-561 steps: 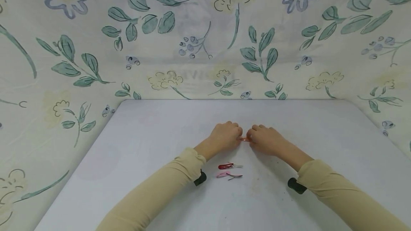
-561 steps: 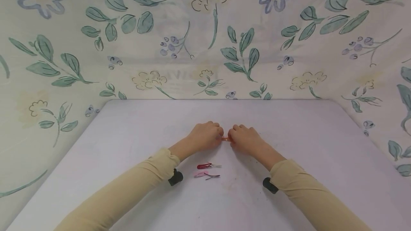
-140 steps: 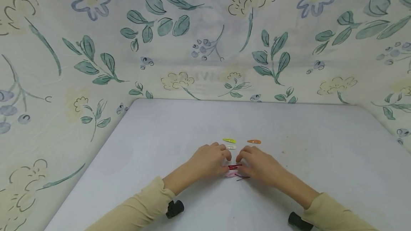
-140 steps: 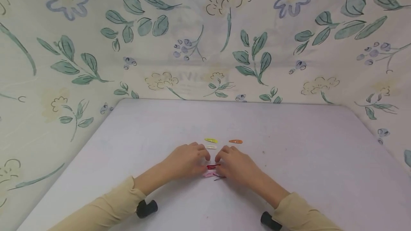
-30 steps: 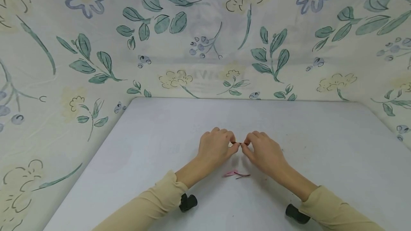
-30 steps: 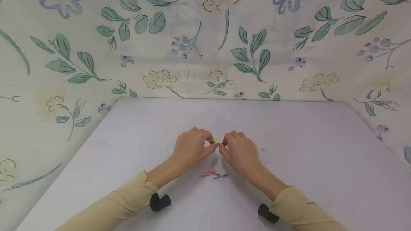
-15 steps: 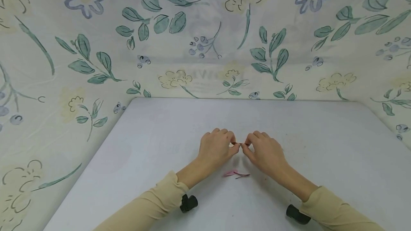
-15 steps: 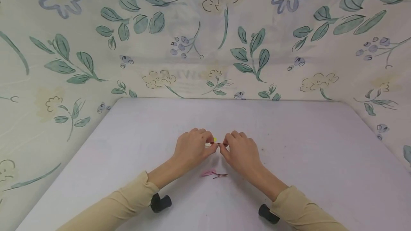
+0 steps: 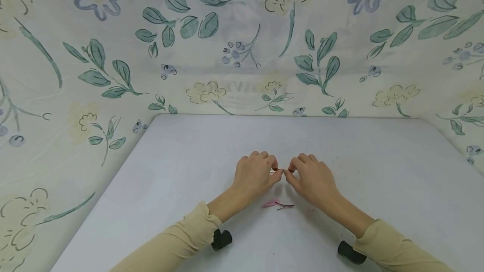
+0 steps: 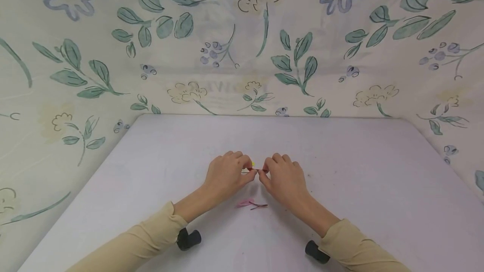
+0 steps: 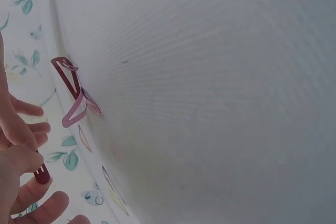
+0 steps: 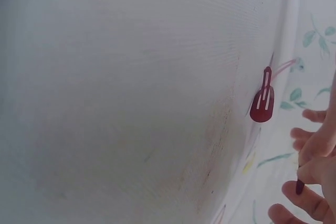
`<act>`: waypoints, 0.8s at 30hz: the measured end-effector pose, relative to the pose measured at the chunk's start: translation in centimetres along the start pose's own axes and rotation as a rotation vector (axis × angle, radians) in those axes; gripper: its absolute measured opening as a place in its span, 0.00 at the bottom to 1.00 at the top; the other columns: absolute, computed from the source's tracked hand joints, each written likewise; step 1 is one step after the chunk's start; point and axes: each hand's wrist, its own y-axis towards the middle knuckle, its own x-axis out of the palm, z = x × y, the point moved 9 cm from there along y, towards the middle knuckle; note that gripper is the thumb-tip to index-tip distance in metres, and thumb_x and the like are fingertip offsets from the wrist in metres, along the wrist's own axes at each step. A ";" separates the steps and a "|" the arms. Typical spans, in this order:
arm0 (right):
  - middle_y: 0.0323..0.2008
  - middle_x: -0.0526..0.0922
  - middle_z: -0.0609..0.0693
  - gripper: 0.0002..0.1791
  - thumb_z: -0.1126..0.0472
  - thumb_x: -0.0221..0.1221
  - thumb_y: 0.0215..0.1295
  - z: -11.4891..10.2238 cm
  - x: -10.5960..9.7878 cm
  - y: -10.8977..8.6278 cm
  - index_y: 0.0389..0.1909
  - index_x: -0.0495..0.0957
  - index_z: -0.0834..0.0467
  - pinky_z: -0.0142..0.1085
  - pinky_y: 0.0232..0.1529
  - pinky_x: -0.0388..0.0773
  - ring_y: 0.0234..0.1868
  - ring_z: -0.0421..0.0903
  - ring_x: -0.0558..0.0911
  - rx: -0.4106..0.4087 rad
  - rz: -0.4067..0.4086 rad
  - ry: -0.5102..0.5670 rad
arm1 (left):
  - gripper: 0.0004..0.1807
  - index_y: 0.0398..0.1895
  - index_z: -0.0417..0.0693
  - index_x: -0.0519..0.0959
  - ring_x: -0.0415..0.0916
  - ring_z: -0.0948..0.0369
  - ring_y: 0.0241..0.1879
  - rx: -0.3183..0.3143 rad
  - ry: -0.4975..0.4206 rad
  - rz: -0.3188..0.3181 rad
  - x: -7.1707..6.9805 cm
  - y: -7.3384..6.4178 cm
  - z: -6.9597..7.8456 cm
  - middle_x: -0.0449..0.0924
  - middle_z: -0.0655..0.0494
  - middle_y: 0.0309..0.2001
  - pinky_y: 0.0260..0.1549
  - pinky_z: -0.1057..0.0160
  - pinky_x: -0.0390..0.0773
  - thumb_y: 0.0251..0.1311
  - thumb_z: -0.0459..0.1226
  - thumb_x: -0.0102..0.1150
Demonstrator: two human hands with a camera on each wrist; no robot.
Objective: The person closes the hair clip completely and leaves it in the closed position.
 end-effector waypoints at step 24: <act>0.39 0.81 0.52 0.08 0.57 0.64 0.64 0.6 0.6 -0.1 0.28 0.80 0.55 0.39 0.31 0.78 0.40 0.50 0.79 0.068 -0.079 0.097 | 0.12 0.23 0.55 0.80 0.74 0.60 0.28 0.058 0.047 0.034 0.0 -0.3 0.5 0.79 0.62 0.24 0.22 0.64 0.72 0.59 0.48 0.66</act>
